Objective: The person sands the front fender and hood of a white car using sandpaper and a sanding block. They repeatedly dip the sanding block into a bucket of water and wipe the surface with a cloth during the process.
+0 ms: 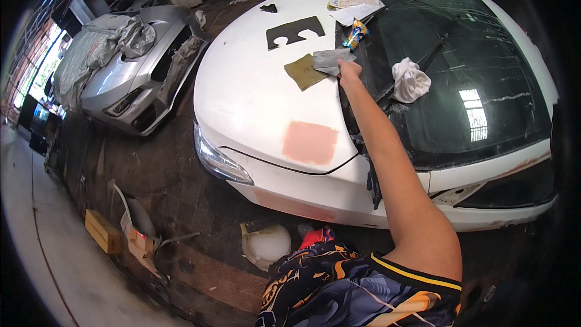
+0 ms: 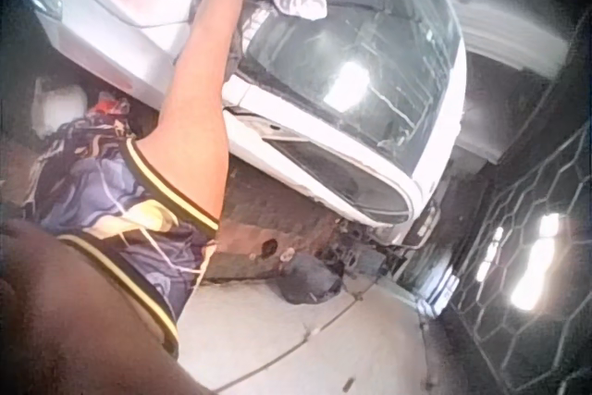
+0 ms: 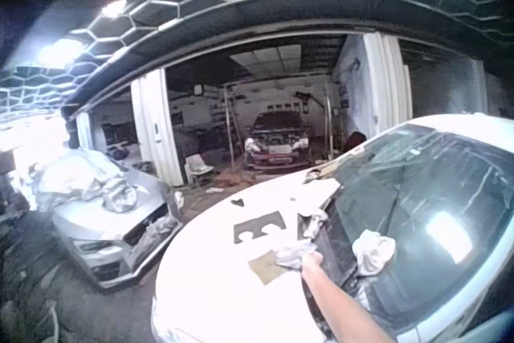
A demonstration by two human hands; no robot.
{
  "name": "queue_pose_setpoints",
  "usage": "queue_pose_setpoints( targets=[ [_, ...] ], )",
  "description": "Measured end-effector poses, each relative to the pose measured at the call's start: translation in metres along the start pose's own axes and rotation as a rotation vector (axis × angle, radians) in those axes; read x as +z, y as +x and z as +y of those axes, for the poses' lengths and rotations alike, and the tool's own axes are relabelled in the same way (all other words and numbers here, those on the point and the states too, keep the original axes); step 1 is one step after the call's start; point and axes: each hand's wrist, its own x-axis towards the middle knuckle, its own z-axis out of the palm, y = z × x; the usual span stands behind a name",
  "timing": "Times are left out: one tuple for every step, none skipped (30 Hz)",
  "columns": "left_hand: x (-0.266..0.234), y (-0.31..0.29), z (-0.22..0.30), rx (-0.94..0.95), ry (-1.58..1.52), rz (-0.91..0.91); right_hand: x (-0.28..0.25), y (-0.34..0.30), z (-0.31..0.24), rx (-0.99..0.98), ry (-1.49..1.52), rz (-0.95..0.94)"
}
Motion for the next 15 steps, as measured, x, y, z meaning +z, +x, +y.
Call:
queue_pose_setpoints(
  targets=[
    [0.004,0.000,0.001,-0.007,-0.032,-0.004,0.002,-0.001,0.003,-0.036,-0.195,0.047],
    [0.009,-0.005,-0.002,-0.020,-0.058,-0.009,-0.001,-0.007,0.008,-0.070,-0.395,0.095],
    [0.012,-0.004,-0.002,-0.020,-0.083,-0.013,-0.003,-0.013,0.009,-0.112,-0.595,0.145],
    [0.018,-0.006,-0.002,-0.021,-0.107,-0.013,-0.002,-0.026,0.008,-0.137,-0.714,0.137],
    [0.021,-0.010,-0.005,-0.023,-0.129,-0.014,0.002,-0.042,0.002,-0.164,-0.832,0.126],
    [0.023,-0.009,-0.006,-0.011,-0.143,-0.024,-0.001,-0.052,-0.004,-0.199,-0.951,0.126],
    [0.028,0.000,-0.003,0.025,-0.152,-0.050,-0.014,-0.039,-0.018,-0.254,-1.069,0.150],
    [0.030,-0.007,-0.014,0.027,-0.174,-0.045,-0.008,-0.062,-0.026,-0.360,-1.073,0.102],
    [0.033,-0.013,-0.031,0.038,-0.198,-0.033,-0.002,-0.092,-0.038,-0.466,-1.074,0.050],
    [0.035,-0.005,-0.043,0.095,-0.202,-0.051,-0.020,-0.081,-0.050,-0.646,-0.999,-0.029],
    [0.036,-0.003,-0.067,0.140,-0.214,-0.043,-0.025,-0.096,-0.052,-0.669,-0.657,-0.186],
    [0.028,-0.004,-0.092,0.173,-0.202,-0.026,-0.038,-0.116,-0.054,-0.577,-0.430,-0.282],
    [0.020,-0.013,-0.114,0.202,-0.202,0.025,-0.048,-0.144,-0.057,-0.499,-0.364,-0.386],
    [0.004,-0.042,-0.059,0.269,-0.349,0.087,-0.044,-0.182,-0.072,-0.541,-0.350,-0.523],
    [-0.012,-0.026,-0.097,0.266,-0.120,0.197,-0.065,-0.222,-0.069,-0.491,-0.327,-0.522]
  ],
)
